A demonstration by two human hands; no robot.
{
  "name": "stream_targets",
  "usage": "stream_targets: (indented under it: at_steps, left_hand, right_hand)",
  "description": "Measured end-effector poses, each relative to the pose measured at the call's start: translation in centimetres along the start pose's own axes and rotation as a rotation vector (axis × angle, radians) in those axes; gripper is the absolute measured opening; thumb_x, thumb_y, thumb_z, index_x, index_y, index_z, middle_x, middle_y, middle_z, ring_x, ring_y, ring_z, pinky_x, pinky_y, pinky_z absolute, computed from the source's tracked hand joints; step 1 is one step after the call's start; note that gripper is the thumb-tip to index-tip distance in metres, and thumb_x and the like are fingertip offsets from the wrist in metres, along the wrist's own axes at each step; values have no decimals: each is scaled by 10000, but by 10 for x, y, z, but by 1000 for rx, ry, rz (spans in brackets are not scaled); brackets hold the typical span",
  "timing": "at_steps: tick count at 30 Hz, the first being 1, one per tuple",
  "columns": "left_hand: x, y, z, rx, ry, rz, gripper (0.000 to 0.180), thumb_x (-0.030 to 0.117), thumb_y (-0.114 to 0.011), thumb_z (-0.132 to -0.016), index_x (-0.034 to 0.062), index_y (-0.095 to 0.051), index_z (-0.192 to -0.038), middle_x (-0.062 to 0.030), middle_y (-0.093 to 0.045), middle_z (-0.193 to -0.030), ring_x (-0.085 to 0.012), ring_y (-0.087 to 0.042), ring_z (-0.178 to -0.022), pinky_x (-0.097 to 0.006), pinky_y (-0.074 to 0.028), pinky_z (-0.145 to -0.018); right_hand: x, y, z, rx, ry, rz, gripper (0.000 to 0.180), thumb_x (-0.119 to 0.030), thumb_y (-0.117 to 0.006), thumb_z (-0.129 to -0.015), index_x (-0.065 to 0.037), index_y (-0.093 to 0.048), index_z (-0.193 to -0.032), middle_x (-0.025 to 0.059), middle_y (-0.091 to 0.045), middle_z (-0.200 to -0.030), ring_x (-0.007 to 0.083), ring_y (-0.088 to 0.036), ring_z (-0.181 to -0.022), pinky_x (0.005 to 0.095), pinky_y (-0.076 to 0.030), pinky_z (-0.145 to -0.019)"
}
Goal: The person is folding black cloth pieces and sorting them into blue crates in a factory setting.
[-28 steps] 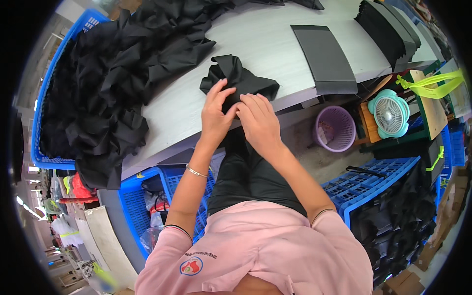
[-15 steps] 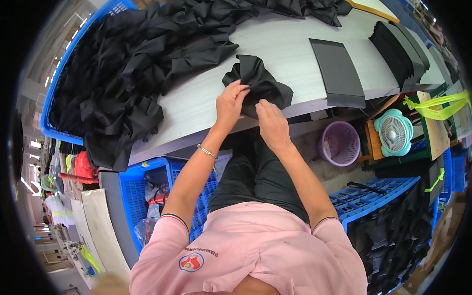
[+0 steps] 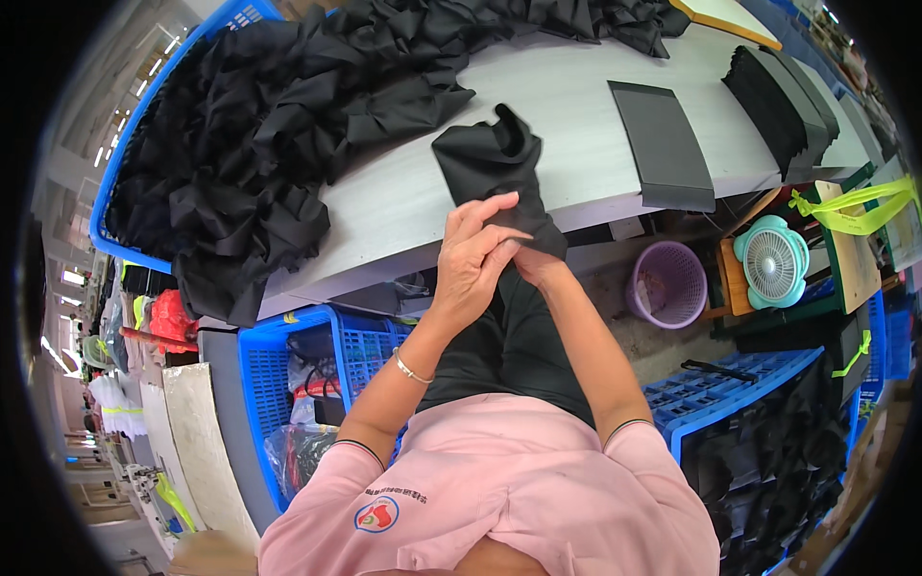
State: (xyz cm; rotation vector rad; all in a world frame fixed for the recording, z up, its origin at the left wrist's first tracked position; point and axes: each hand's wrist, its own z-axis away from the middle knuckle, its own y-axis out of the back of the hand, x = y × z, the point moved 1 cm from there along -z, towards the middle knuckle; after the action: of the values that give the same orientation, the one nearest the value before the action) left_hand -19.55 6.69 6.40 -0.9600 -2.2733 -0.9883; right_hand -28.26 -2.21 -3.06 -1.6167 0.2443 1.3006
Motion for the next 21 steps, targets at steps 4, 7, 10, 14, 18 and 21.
stream_targets:
  at_steps: [4, 7, 10, 14, 18, 21]
  left_hand:
    - [6, -2, 21, -237, 125, 264, 128, 84, -603, -917, 41, -709, -975, -52, -658, -1175, -211, -560, -959, -319, -466, -844]
    - [14, -13, 40, -324, 255, 398, 149, 98, -587, -946, 25, -704, -1002, -52, -671, -1156, -141, -574, -875, -266, -480, -756]
    - [13, -12, 49, -343, 205, 413, 156, 101, -648, -904, 27, -716, -1024, -84, -660, -1190, -146, -578, -890, -274, -485, -784]
    - [25, 8, 22, 152, 244, 99, 450, 190, -781, -808, 70, -649, -1221, -175, -499, -1397, -322, -532, -1178, -396, -473, -932]
    - [-8, 6, -15, 167, 119, -78, 453, 172, -766, -821, 66, -631, -1241, -203, -423, -1464, -403, -305, -1399, -476, -308, -1102]
    - [-16, 1, -15, 87, 37, -36, 112, 90, -699, -867, 64, -701, -976, -113, -624, -1239, -366, -422, -1330, -463, -331, -1090]
  right_hand:
    - [4, 28, 3, -449, 189, -453, 311, -134, -649, -924, -84, -566, -1219, 52, -605, -1114, 172, -605, -1012, 307, -537, -835]
    - [4, 27, 6, -416, 220, -436, 316, -133, -647, -925, -84, -564, -1225, 55, -603, -1124, 172, -600, -1024, 308, -534, -843]
    - [8, 25, 27, -379, 237, -416, 321, -132, -646, -926, -83, -563, -1232, 57, -601, -1134, 173, -595, -1035, 310, -530, -852]
    - [11, 16, 42, -322, 248, -382, 327, -130, -643, -927, -83, -561, -1240, 60, -598, -1146, 173, -589, -1051, 312, -526, -863]
    - [13, 11, 60, -275, 243, -345, 333, -129, -641, -929, -83, -559, -1248, 64, -596, -1159, 174, -583, -1067, 314, -522, -874]
    - [7, 15, 60, -226, 253, -320, 338, -128, -639, -930, -82, -558, -1255, 66, -593, -1169, 174, -578, -1078, 315, -519, -882]
